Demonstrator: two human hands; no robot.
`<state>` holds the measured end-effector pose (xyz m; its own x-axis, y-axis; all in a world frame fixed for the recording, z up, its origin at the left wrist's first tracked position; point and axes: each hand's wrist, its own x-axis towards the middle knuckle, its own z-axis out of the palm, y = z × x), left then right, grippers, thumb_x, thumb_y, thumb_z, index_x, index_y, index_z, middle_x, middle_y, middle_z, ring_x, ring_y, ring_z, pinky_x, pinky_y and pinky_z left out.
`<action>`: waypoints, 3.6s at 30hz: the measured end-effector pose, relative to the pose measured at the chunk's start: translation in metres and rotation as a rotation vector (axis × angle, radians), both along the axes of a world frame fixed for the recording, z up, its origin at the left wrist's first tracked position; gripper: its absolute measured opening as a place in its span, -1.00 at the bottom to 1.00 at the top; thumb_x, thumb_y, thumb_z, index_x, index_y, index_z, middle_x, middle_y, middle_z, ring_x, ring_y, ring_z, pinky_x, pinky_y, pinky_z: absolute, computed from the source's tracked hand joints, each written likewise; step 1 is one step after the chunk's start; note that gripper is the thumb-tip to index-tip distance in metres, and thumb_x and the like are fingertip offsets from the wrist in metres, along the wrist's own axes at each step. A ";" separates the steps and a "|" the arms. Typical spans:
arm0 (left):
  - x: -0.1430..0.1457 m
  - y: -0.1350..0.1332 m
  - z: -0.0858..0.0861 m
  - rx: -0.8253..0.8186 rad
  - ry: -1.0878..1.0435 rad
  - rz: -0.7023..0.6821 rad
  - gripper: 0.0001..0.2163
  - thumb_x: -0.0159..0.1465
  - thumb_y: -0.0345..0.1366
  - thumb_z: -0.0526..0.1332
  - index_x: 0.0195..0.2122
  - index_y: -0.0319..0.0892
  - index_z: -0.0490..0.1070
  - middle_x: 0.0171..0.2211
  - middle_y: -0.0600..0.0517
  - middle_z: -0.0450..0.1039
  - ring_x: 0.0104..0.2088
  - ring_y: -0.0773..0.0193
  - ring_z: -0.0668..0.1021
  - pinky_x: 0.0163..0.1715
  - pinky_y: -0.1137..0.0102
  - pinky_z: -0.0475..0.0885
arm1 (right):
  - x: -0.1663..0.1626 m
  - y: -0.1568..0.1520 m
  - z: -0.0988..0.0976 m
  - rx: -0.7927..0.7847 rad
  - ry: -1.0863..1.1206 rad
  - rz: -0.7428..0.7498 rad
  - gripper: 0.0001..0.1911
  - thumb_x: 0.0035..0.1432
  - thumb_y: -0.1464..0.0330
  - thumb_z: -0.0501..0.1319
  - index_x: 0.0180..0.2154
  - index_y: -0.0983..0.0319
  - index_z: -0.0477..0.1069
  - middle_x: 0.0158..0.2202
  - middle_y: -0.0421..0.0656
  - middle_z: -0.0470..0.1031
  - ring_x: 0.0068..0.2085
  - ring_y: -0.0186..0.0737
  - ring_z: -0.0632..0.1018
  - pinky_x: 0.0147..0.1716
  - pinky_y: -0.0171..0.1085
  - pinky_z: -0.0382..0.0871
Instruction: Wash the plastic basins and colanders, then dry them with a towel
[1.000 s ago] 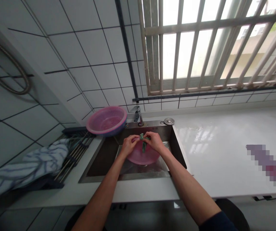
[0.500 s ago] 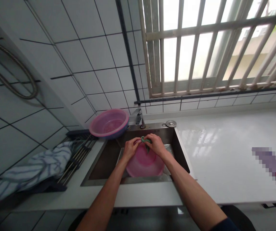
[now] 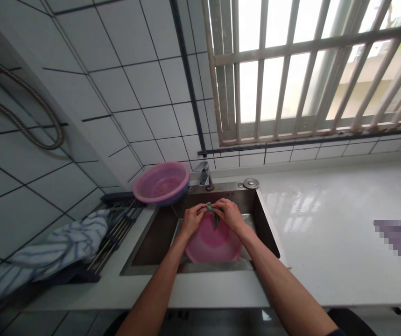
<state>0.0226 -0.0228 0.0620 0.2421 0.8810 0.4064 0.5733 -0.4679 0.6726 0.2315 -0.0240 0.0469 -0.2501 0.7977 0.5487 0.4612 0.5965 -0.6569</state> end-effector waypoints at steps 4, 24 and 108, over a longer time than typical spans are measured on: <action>-0.014 0.003 0.002 0.026 -0.019 0.141 -0.80 0.38 -0.16 0.26 -0.14 -0.08 0.65 -0.13 -0.03 0.71 -0.10 0.09 0.70 0.00 0.28 0.54 | 0.016 0.004 -0.001 -0.051 0.017 -0.067 -0.88 0.25 0.42 0.36 -0.19 0.13 0.67 -0.17 -0.12 0.65 -0.16 -0.12 0.65 -0.11 -0.21 0.46; -0.006 0.002 -0.010 -0.026 -0.020 0.074 -0.83 0.37 -0.20 0.26 -0.14 -0.07 0.65 -0.14 -0.01 0.71 -0.09 0.09 0.70 0.00 0.28 0.53 | 0.014 0.006 -0.008 -0.051 0.010 -0.044 -0.87 0.24 0.42 0.35 -0.20 0.11 0.67 -0.19 -0.11 0.65 -0.16 -0.10 0.65 -0.09 -0.18 0.48; -0.020 0.001 0.007 -0.055 -0.113 0.114 -0.82 0.32 -0.15 0.30 -0.26 -0.13 0.63 -0.25 -0.02 0.69 -0.21 0.13 0.68 -0.10 0.34 0.50 | 0.026 0.010 -0.007 -0.261 0.042 -0.033 -0.93 0.17 0.39 0.34 -0.31 0.19 0.63 -0.42 -0.23 0.63 -0.43 -0.24 0.53 -0.38 -0.34 0.30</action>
<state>0.0023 -0.0215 0.0689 0.0944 0.9218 0.3759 0.5395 -0.3647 0.7589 0.2570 -0.0142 0.0397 -0.2026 0.9209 0.3330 0.4468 0.3895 -0.8054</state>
